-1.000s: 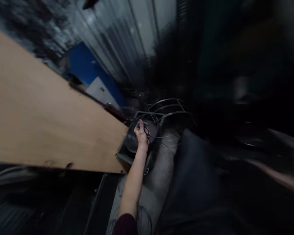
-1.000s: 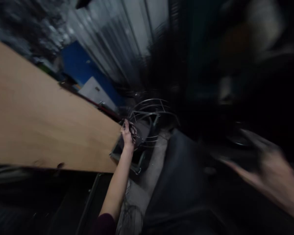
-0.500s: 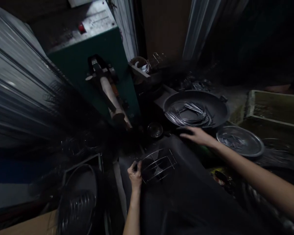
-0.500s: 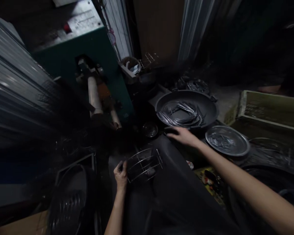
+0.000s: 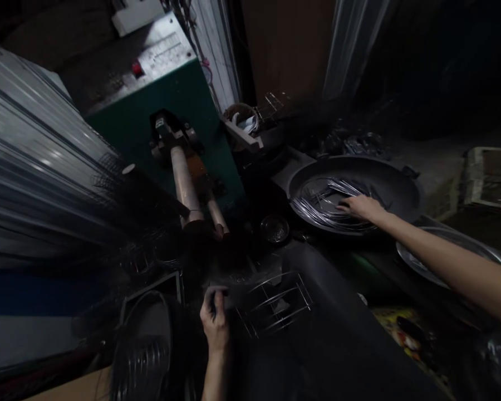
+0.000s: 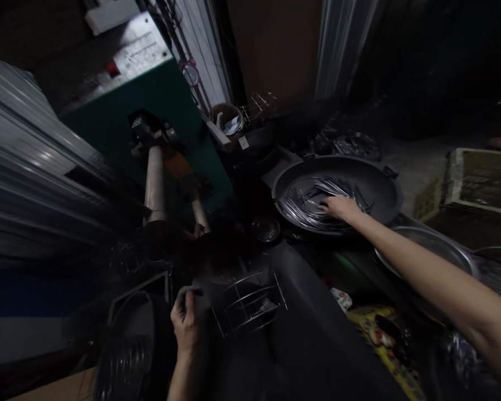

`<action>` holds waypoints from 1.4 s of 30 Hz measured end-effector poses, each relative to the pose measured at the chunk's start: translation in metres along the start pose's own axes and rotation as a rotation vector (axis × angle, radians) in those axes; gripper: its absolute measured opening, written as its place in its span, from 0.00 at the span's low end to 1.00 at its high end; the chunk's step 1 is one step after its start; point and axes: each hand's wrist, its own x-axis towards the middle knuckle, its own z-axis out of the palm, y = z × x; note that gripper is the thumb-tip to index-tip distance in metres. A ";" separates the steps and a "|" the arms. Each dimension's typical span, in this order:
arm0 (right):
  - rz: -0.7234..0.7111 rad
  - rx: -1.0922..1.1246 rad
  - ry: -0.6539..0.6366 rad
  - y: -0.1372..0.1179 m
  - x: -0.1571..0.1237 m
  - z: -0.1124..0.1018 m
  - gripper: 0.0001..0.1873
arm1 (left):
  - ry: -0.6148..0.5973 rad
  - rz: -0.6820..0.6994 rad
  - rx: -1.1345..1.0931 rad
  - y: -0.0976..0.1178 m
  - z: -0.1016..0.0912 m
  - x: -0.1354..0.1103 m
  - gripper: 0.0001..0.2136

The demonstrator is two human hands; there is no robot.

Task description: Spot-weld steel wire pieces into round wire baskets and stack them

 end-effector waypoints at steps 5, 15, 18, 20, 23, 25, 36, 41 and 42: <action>0.101 0.133 0.144 -0.027 -0.016 -0.025 0.09 | -0.238 0.193 -0.115 0.069 0.031 0.014 0.11; -0.062 0.915 0.004 -0.166 -0.061 -0.091 0.20 | -0.702 0.368 -0.210 0.146 0.131 0.016 0.22; -0.152 1.062 -0.107 -0.184 -0.084 -0.070 0.18 | -0.736 0.249 -0.321 0.153 0.138 0.016 0.22; -0.188 0.878 -0.194 -0.180 -0.100 -0.041 0.18 | -0.609 0.130 -0.471 0.158 0.133 0.024 0.22; -0.301 0.582 -0.356 -0.159 -0.131 0.008 0.21 | -0.544 -0.145 -0.733 0.165 0.125 0.049 0.18; -0.388 0.476 -0.387 -0.145 -0.150 0.030 0.22 | -0.609 -0.347 -0.828 0.165 0.126 0.069 0.16; -0.160 0.655 -0.516 -0.191 -0.139 0.065 0.16 | -0.573 -0.044 -0.146 0.048 0.018 0.013 0.33; 0.006 0.816 -0.764 -0.202 -0.142 0.096 0.19 | -0.389 0.066 0.051 -0.017 0.015 -0.056 0.44; 0.010 0.808 -0.742 -0.205 -0.143 0.098 0.16 | -0.321 0.095 0.010 -0.022 0.023 -0.058 0.41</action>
